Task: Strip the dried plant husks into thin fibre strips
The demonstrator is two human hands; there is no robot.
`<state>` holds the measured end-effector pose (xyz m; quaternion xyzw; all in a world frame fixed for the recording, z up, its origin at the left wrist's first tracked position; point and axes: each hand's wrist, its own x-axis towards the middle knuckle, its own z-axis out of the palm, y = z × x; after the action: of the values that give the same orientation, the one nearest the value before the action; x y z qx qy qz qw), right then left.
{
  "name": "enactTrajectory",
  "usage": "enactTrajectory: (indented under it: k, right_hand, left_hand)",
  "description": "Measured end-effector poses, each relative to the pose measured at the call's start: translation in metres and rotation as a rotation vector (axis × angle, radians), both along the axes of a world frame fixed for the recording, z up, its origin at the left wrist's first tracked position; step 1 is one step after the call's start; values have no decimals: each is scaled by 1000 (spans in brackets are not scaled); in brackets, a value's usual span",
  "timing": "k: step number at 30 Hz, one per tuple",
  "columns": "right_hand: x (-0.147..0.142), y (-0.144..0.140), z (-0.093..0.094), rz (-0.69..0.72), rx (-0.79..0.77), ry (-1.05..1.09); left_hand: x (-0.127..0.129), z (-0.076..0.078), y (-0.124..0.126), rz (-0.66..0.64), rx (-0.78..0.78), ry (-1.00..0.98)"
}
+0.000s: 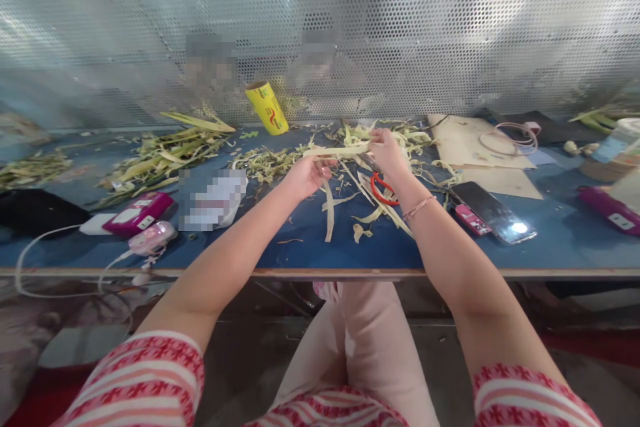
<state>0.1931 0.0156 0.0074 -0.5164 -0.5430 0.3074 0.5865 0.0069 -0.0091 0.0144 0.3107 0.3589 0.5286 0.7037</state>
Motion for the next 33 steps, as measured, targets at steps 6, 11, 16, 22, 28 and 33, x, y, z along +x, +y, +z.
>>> enactTrajectory:
  k: [6,11,16,22,28,33]
  right_hand:
    - [-2,-21,13,91,566,-461]
    - [-21,-39,4,520,782,-1146]
    - [-31,-37,-13,453,782,-1272]
    - [-36,-32,-16,453,767,-818]
    - [-39,-38,-10,194,515,-387]
    - [-39,-35,-9,181,388,-293]
  left_hand:
    - [-2,-2,1,-2,8,-2]
    - [-4,-4,5,0,-16,-2]
    - [-7,-2,6,-28,-71,35]
    - [-7,-7,7,-71,-18,-8]
    - [-1,-10,-1,-88,182,76]
    - [4,-10,-9,-85,270,143]
